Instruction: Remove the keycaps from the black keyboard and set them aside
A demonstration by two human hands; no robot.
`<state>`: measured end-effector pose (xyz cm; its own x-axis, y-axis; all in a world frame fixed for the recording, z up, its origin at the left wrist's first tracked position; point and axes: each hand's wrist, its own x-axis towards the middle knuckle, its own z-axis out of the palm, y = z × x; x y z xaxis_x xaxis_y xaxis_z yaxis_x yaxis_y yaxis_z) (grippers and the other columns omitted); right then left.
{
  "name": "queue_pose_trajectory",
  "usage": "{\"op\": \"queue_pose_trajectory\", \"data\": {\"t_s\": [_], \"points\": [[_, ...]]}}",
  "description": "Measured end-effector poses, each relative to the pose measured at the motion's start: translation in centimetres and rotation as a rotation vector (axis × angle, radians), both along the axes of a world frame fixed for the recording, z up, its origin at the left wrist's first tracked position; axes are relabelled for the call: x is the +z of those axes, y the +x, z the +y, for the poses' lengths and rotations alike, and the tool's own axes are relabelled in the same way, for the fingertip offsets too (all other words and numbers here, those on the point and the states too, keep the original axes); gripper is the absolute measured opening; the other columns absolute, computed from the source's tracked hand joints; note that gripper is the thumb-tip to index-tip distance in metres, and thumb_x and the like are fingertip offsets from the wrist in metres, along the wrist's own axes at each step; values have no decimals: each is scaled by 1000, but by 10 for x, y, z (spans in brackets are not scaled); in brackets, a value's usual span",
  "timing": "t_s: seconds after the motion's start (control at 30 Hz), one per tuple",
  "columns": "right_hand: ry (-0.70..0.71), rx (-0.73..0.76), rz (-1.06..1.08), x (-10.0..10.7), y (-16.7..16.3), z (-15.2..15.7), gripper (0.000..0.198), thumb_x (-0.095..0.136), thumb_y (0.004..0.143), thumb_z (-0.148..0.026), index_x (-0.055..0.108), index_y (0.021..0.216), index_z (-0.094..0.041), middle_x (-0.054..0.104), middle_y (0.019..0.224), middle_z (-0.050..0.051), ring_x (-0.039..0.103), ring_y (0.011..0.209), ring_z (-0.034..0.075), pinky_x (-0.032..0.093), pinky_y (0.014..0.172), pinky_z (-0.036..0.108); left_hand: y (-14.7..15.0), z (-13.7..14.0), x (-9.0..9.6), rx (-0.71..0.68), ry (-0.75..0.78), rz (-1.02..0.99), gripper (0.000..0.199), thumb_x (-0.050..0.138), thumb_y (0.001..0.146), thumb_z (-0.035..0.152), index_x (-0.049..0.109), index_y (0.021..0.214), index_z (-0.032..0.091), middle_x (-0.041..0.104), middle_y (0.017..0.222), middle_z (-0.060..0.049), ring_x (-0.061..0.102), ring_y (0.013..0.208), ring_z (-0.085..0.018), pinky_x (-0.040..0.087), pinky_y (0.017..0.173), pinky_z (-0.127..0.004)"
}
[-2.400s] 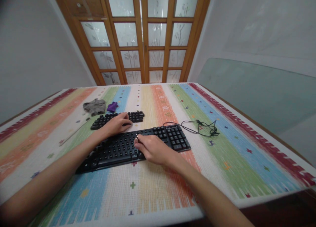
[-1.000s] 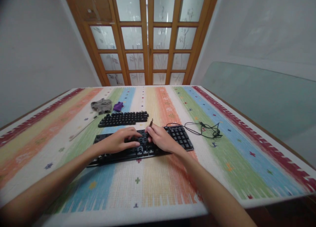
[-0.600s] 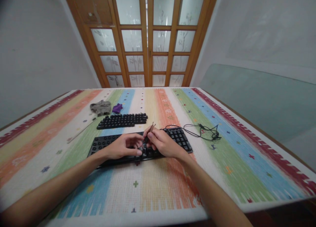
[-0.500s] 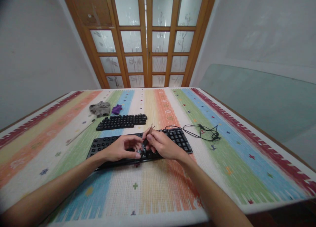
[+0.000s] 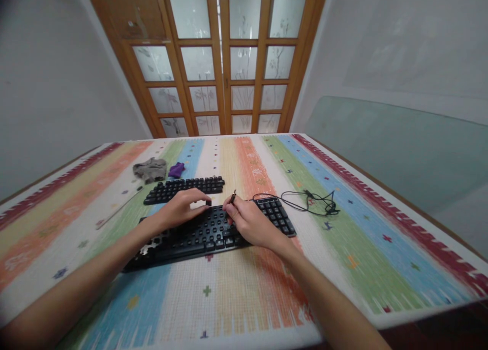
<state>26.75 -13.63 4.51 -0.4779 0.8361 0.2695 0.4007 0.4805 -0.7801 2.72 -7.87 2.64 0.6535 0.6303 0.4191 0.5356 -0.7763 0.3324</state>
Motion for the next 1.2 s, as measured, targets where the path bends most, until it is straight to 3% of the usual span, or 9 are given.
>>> {"op": "queue_pose_trajectory", "data": {"t_s": [0.27, 1.2], "points": [[21, 0, -10, -1, 3, 0, 25, 34, 101, -32, 50, 89, -18, 58, 70, 1, 56, 65, 15, 40, 63, 28, 0, 39, -19, 15, 105, 144, 11, 59, 82, 12, 67, 86, 16, 59, 101, -9, 54, 98, -22, 48, 89, -39], [5, 25, -55, 2, 3, -1, 26, 33, 101, -33, 51, 90, -18, 58, 71, 1, 55, 64, 15, 40, 64, 28, -1, 48, -19, 63, 138, 238, 16, 54, 86, 16, 70, 88, 16, 56, 100, -11, 52, 97, -23, 47, 89, -39]]}}
